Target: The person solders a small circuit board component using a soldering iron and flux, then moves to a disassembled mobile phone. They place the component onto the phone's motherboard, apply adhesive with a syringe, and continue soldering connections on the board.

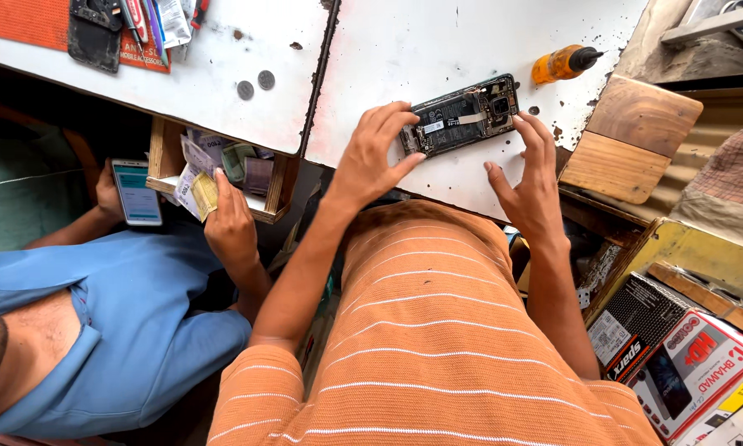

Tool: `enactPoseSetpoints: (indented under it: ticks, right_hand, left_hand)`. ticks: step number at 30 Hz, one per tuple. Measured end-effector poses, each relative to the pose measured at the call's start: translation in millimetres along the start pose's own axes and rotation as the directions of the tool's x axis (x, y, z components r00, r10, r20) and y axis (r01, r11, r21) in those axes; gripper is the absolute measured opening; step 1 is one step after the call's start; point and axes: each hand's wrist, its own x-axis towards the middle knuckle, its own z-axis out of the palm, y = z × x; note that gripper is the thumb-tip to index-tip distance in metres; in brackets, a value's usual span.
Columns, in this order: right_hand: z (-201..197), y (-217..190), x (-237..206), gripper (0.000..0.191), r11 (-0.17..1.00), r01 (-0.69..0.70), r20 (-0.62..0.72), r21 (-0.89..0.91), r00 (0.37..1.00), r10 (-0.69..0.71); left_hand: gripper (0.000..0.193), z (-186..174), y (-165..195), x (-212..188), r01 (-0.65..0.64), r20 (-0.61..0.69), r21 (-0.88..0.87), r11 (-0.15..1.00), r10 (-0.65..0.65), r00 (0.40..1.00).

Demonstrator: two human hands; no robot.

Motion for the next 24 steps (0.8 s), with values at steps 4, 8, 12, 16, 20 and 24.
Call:
enactPoseSetpoints:
  ticks: [4, 8, 12, 16, 20, 24]
  right_hand:
    - [-0.8, 5.8, 0.3, 0.044, 0.987, 0.073, -0.077, -0.145, 0.993, -0.085]
    - [1.3, 14.0, 0.9, 0.026, 0.992, 0.042, -0.109, -0.119, 0.993, -0.055]
    - [9.3, 20.0, 4.9, 0.018, 0.975, 0.127, -0.059, -0.184, 0.988, -0.139]
    - [26.3, 10.5, 3.9, 0.028, 0.952, 0.085, -0.023, -0.295, 0.995, -0.096]
    - [41.5, 0.2, -0.1, 0.025, 0.95, 0.034, -0.014, -0.31, 0.999, -0.04]
    - [38.9, 1.1, 2.6, 0.018, 0.974, 0.043, -0.057, -0.223, 0.997, -0.057]
  left_hand:
    - [0.051, 20.5, -0.1, -13.4, 0.079, -0.082, 0.033, 0.996, -0.076, 0.994]
    - [0.039, 30.8, -8.2, -16.6, 0.129, -0.123, -0.008, 0.992, -0.129, 0.984]
    - [0.034, 36.4, -10.6, -12.1, 0.141, -0.146, 0.025, 0.99, -0.136, 0.98]
    - [0.037, 43.3, -8.6, -9.7, 0.216, -0.149, 0.045, 0.975, -0.207, 0.967]
    - [0.034, 45.2, -7.4, -10.2, 0.244, -0.148, -0.019, 0.97, -0.244, 0.959]
    - [0.029, 38.4, -6.4, -9.4, 0.27, -0.168, -0.072, 0.96, -0.278, 0.946]
